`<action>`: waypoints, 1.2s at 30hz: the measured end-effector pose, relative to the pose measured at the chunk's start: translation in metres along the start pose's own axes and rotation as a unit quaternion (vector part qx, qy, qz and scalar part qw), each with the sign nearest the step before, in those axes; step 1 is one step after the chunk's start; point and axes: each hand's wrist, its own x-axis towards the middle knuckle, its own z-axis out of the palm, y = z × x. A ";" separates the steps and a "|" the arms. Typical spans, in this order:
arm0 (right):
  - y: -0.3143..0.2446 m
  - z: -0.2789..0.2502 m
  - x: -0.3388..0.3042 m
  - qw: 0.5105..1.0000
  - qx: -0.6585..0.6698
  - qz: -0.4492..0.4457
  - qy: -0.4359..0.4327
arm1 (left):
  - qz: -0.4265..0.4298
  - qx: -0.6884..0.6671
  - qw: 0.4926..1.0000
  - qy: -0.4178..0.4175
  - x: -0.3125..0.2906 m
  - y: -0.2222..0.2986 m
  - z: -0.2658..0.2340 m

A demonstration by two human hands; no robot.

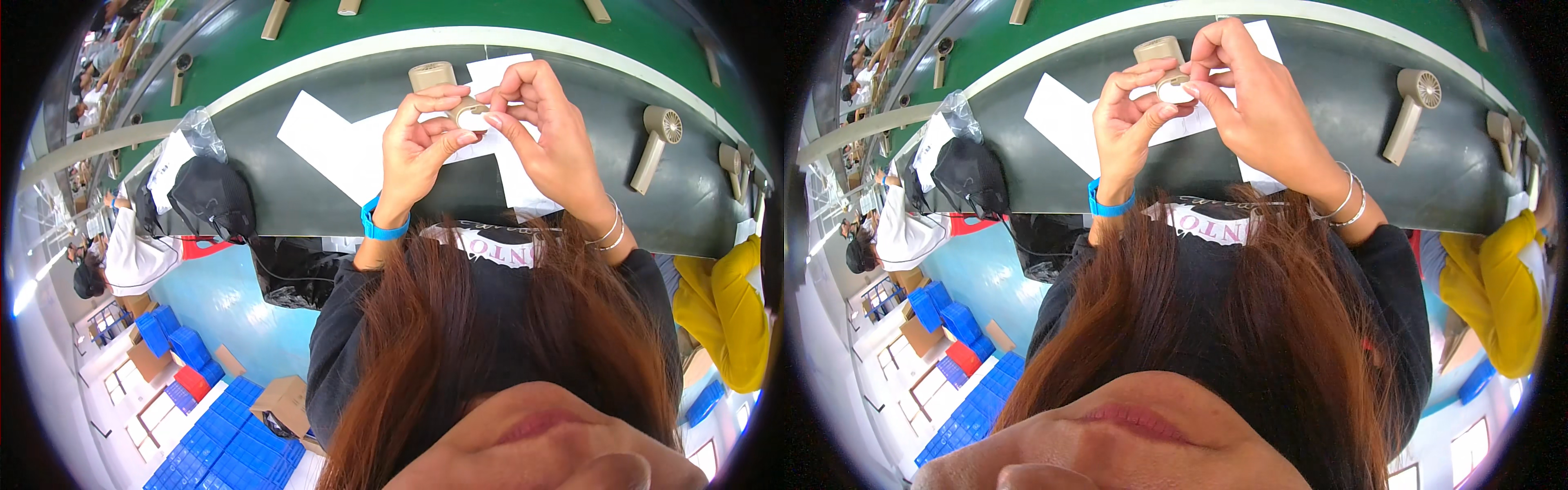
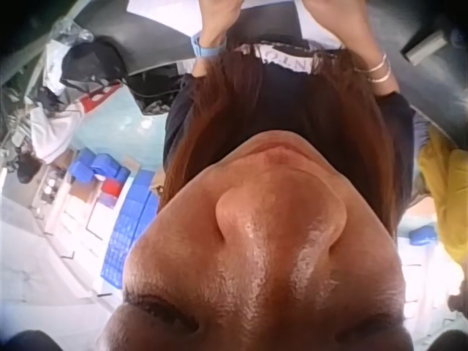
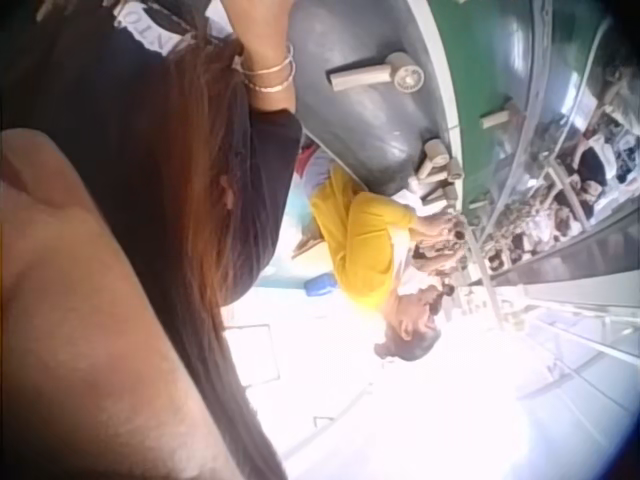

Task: The person takes handheld fans from a conveyor belt, peels adhesive stickers from paper sheets, applies the stickers onto the base of each fan by hand, and places the assembled fans back onto the conveyor belt.

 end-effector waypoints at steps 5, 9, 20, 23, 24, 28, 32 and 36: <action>0.001 0.000 0.002 1.000 -0.007 -0.003 -0.001 | 0.000 0.003 1.000 -0.001 0.001 -0.001 -0.001; -0.002 0.000 0.003 1.000 -0.015 -0.015 -0.011 | 0.001 0.003 1.000 0.002 -0.001 0.002 0.000; -0.008 -0.005 0.003 0.999 -0.046 -0.001 -0.003 | 0.051 -0.043 0.996 -0.064 0.010 -0.018 -0.011; -0.007 -0.004 0.002 0.998 -0.069 0.009 -0.007 | 0.091 -0.029 0.993 -0.074 0.015 -0.029 -0.016; -0.007 -0.003 0.001 0.997 -0.076 0.011 -0.009 | 0.090 -0.032 0.993 -0.073 0.012 -0.031 -0.015; -0.006 0.005 0.001 0.998 -0.062 0.006 0.009 | 0.086 -0.061 0.993 -0.047 0.012 -0.029 -0.017; -0.008 0.007 0.002 0.998 -0.060 0.002 0.014 | 0.089 -0.069 0.993 -0.038 0.013 -0.028 -0.016; -0.010 0.008 0.002 0.991 -0.132 -0.026 0.030 | 0.084 -0.072 0.993 -0.034 0.013 -0.027 -0.016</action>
